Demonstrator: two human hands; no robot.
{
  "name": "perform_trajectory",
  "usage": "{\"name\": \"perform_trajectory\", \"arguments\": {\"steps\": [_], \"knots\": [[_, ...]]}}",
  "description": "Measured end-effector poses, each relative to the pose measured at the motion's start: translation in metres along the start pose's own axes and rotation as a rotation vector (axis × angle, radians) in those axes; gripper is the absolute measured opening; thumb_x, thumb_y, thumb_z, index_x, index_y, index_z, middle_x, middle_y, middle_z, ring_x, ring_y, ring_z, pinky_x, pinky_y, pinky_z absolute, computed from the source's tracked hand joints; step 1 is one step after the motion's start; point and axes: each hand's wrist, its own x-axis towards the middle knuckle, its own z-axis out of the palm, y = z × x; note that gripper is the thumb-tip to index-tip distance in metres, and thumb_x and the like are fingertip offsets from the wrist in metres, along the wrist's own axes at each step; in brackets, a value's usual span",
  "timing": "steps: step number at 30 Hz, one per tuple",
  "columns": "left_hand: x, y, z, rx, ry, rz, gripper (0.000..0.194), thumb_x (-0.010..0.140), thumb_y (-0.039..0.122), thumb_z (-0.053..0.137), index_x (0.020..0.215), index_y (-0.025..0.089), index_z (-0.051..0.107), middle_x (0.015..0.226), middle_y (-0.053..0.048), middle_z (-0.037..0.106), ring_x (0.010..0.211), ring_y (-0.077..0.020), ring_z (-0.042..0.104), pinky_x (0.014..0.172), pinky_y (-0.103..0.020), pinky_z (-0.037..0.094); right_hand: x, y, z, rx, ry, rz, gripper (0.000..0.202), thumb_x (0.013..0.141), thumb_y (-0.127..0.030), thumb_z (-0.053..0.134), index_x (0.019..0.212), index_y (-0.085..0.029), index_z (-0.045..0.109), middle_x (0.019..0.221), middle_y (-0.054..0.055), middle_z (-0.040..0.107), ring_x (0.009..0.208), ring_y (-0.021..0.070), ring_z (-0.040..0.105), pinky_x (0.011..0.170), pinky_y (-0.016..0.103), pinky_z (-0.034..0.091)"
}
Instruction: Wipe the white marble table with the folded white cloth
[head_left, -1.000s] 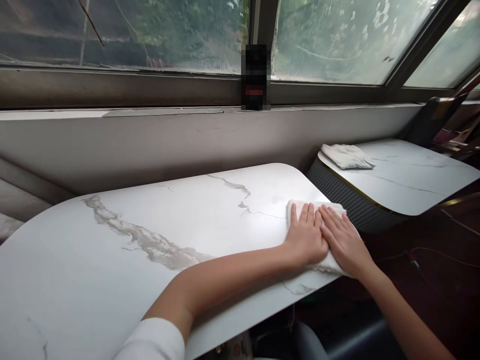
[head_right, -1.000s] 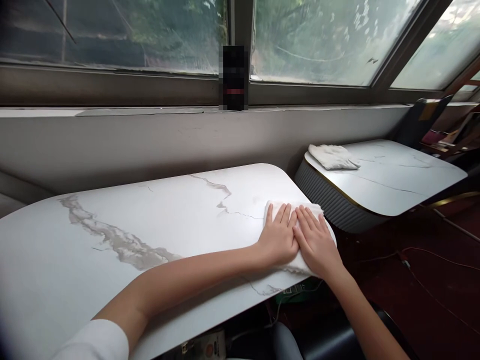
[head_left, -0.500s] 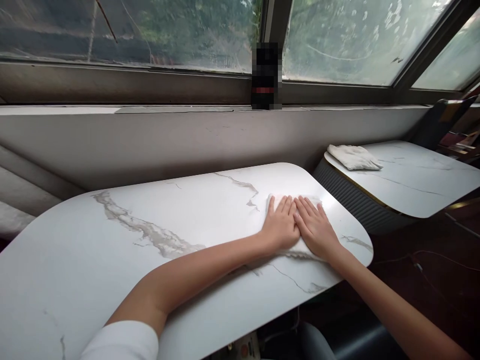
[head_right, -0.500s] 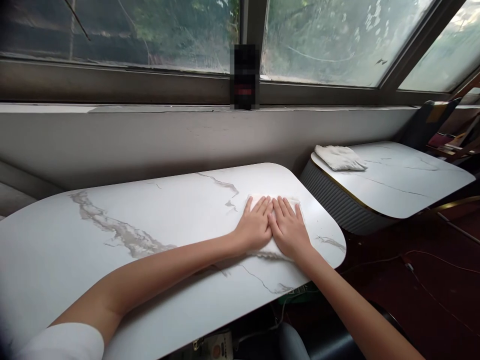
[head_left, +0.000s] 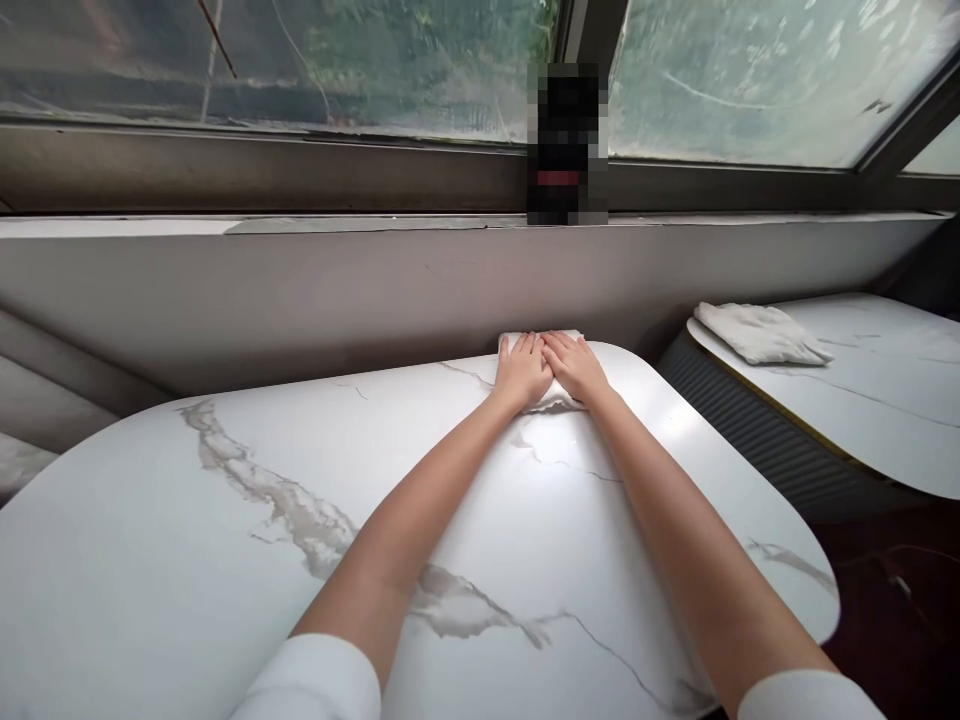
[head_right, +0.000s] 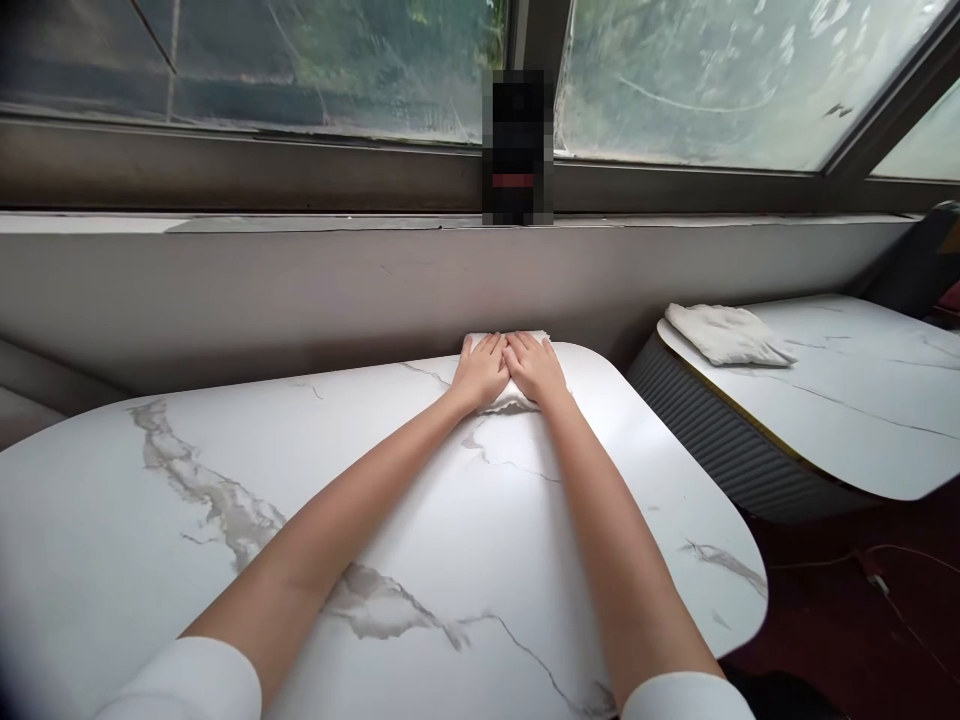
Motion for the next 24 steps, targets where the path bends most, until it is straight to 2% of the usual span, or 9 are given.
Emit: {"name": "perform_trajectory", "arguments": {"steps": [2, 6, 9, 12, 16, 20, 22, 24], "knots": [[0.004, -0.002, 0.002, 0.010, 0.007, -0.012, 0.052, 0.094, 0.028, 0.021, 0.140, 0.010, 0.035, 0.147, -0.010, 0.034, 0.137, -0.0180, 0.025, 0.114, -0.044, 0.007, 0.006, 0.003, 0.002, 0.028, 0.016, -0.011, 0.049, 0.095, -0.034, 0.018, 0.135, -0.019, 0.043, 0.144, 0.006, 0.041, 0.134, 0.0190, 0.032, 0.110, 0.047, 0.019], [0.004, -0.001, 0.005, 0.032, 0.026, 0.000, 0.051, 0.094, 0.029, 0.021, 0.140, 0.011, 0.034, 0.147, -0.010, 0.033, 0.137, -0.0185, 0.025, 0.114, -0.045, 0.006, 0.003, 0.006, 0.004, 0.015, 0.029, -0.026, 0.049, 0.096, -0.033, 0.020, 0.136, -0.016, 0.042, 0.145, 0.009, 0.040, 0.135, 0.0201, 0.031, 0.110, 0.046, 0.019], [-0.007, 0.003, 0.004, 0.042, 0.031, -0.002, 0.052, 0.094, 0.029, 0.021, 0.140, 0.009, 0.034, 0.148, -0.011, 0.031, 0.137, -0.0197, 0.023, 0.114, -0.046, 0.006, -0.009, 0.003, 0.001, -0.011, 0.013, -0.041, 0.051, 0.097, -0.034, 0.018, 0.138, -0.014, 0.039, 0.146, 0.010, 0.037, 0.136, 0.0205, 0.028, 0.110, 0.045, 0.019], [-0.029, 0.011, -0.001, 0.045, 0.021, 0.008, 0.052, 0.094, 0.029, 0.022, 0.140, 0.008, 0.033, 0.149, -0.012, 0.030, 0.138, -0.0204, 0.020, 0.114, -0.047, 0.006, -0.031, -0.005, -0.004, -0.054, 0.000, -0.064, 0.052, 0.097, -0.033, 0.017, 0.140, -0.013, 0.037, 0.147, 0.011, 0.035, 0.137, 0.0213, 0.026, 0.110, 0.046, 0.020], [-0.078, 0.027, -0.011, 0.045, -0.008, 0.060, 0.052, 0.094, 0.030, 0.023, 0.141, 0.009, 0.031, 0.149, -0.012, 0.029, 0.139, -0.0210, 0.019, 0.114, -0.048, 0.006, -0.085, -0.024, -0.013, -0.120, -0.010, -0.085, 0.053, 0.097, -0.031, 0.015, 0.141, -0.009, 0.035, 0.148, 0.013, 0.031, 0.138, 0.0229, 0.022, 0.110, 0.047, 0.020], [-0.148, 0.049, -0.028, 0.030, -0.062, 0.168, 0.054, 0.094, 0.030, 0.024, 0.143, 0.008, 0.027, 0.150, -0.013, 0.026, 0.140, -0.0230, 0.015, 0.113, -0.049, 0.004, -0.163, -0.052, -0.025, -0.136, 0.013, -0.043, 0.055, 0.097, -0.032, 0.013, 0.143, -0.007, 0.030, 0.149, 0.012, 0.030, 0.139, 0.0227, 0.020, 0.112, 0.047, 0.019], [-0.185, 0.058, -0.037, 0.018, -0.086, 0.217, 0.055, 0.094, 0.031, 0.023, 0.144, 0.007, 0.023, 0.151, -0.014, 0.023, 0.140, -0.0250, 0.012, 0.113, -0.051, 0.003, -0.203, -0.068, -0.030, -0.135, 0.032, -0.078, 0.055, 0.097, -0.032, 0.014, 0.146, -0.008, 0.023, 0.149, 0.011, 0.029, 0.139, 0.0227, 0.019, 0.112, 0.048, 0.018], [-0.220, 0.064, -0.047, -0.001, -0.117, 0.270, 0.058, 0.095, 0.033, 0.024, 0.145, 0.006, 0.019, 0.151, -0.014, 0.019, 0.140, -0.0272, 0.008, 0.113, -0.053, 0.001, -0.238, -0.082, -0.033, -0.140, 0.066, -0.127, 0.057, 0.096, -0.031, 0.017, 0.148, -0.012, 0.009, 0.150, 0.011, 0.027, 0.139, 0.0234, 0.019, 0.112, 0.050, 0.019]]}}
